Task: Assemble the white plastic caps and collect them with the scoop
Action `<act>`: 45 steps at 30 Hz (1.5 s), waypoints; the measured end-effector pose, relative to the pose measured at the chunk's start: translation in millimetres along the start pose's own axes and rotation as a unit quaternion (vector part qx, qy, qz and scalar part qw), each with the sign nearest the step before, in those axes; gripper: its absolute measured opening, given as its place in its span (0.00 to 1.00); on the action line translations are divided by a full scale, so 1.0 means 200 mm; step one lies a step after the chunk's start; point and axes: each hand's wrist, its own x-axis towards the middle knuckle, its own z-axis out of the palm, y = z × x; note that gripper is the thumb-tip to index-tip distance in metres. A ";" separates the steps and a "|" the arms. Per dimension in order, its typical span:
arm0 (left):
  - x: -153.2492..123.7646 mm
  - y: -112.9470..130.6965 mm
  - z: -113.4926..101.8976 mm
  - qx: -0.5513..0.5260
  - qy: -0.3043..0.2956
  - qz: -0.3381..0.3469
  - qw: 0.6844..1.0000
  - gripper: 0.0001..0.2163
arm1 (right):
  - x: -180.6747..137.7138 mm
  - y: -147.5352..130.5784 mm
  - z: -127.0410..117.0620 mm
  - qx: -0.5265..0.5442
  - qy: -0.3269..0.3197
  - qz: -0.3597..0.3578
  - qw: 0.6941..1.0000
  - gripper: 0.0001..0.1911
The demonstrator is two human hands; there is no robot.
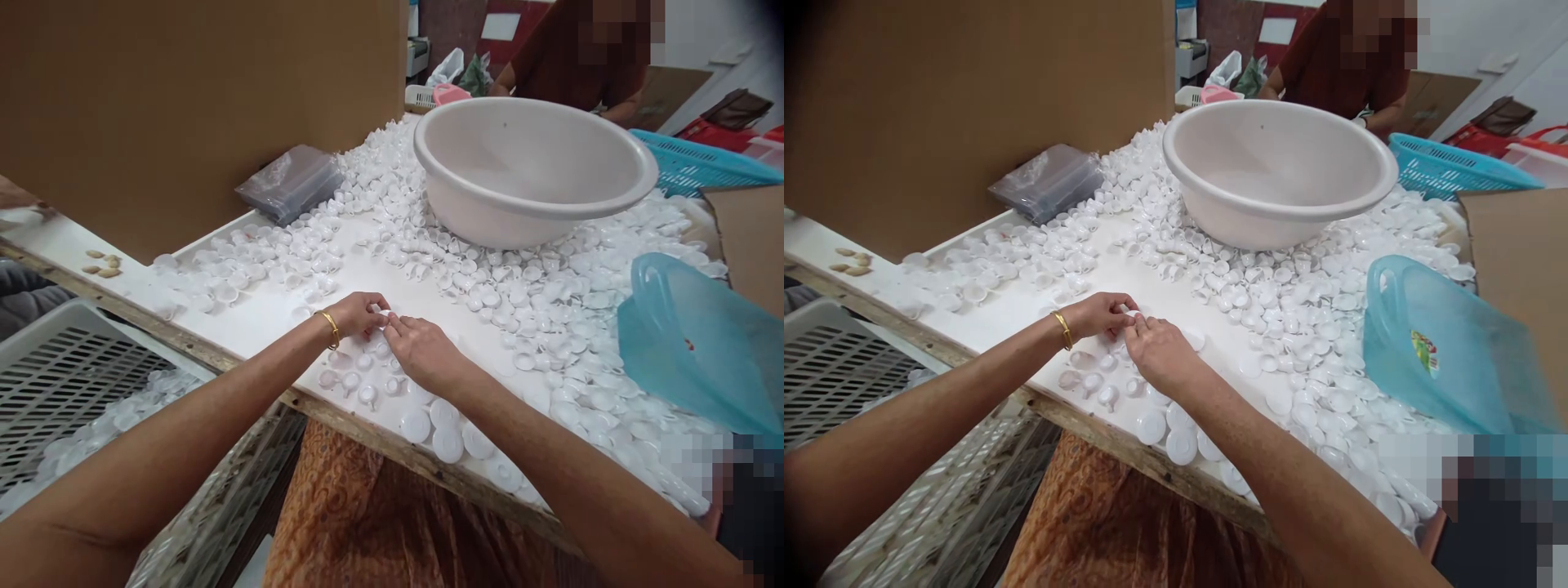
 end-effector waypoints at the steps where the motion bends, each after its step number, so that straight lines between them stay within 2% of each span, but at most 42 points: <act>1: 0.00 0.01 0.00 -0.001 -0.001 -0.004 1.000 0.07 | 0.00 0.00 0.00 0.004 0.000 0.006 1.000 0.15; 6: -0.01 0.01 -0.01 0.001 -0.001 -0.002 1.000 0.11 | -0.02 0.02 0.00 0.040 0.012 0.035 0.999 0.18; 10: 0.01 0.01 -0.03 0.006 -0.021 -0.022 1.000 0.17 | -0.01 0.02 -0.02 0.023 -0.004 0.022 0.999 0.18; 13: 0.01 0.02 -0.03 0.009 -0.029 -0.028 0.999 0.18 | 0.01 -0.01 -0.03 0.007 -0.023 0.011 1.000 0.18; 19: -0.05 -0.01 0.02 -0.037 0.051 0.001 0.998 0.15 | 0.01 -0.06 -0.07 0.004 -0.056 0.039 0.998 0.16; 22: -0.06 -0.03 0.03 -0.091 0.074 0.013 0.993 0.10 | 0.00 -0.06 -0.07 0.004 -0.037 0.052 0.998 0.16; 26: -0.05 -0.04 0.04 -0.072 0.104 0.022 0.992 0.08 | -0.03 -0.04 -0.05 0.043 -0.004 0.095 0.995 0.17; 28: -0.04 -0.04 0.04 -0.057 0.100 0.024 0.993 0.08 | -0.03 -0.02 -0.03 0.064 0.014 0.112 0.992 0.18; 31: -0.02 -0.04 0.04 -0.041 0.081 0.022 0.996 0.08 | -0.03 0.01 0.00 0.063 0.027 0.085 0.994 0.20; 34: 0.00 -0.02 0.02 -0.016 0.067 0.004 0.998 0.10 | -0.03 0.02 0.02 0.052 0.010 0.064 0.997 0.23; 39: 0.01 0.02 -0.01 0.027 0.021 -0.025 0.999 0.11 | -0.02 0.02 0.00 0.059 -0.001 0.076 0.995 0.24; 43: -0.02 0.05 0.00 0.043 0.036 -0.029 0.998 0.13 | -0.02 0.05 -0.03 0.114 -0.008 0.078 0.990 0.25; 45: -0.03 0.06 0.02 0.055 0.055 -0.028 0.997 0.13 | -0.07 0.09 -0.07 0.150 -0.021 0.074 0.986 0.24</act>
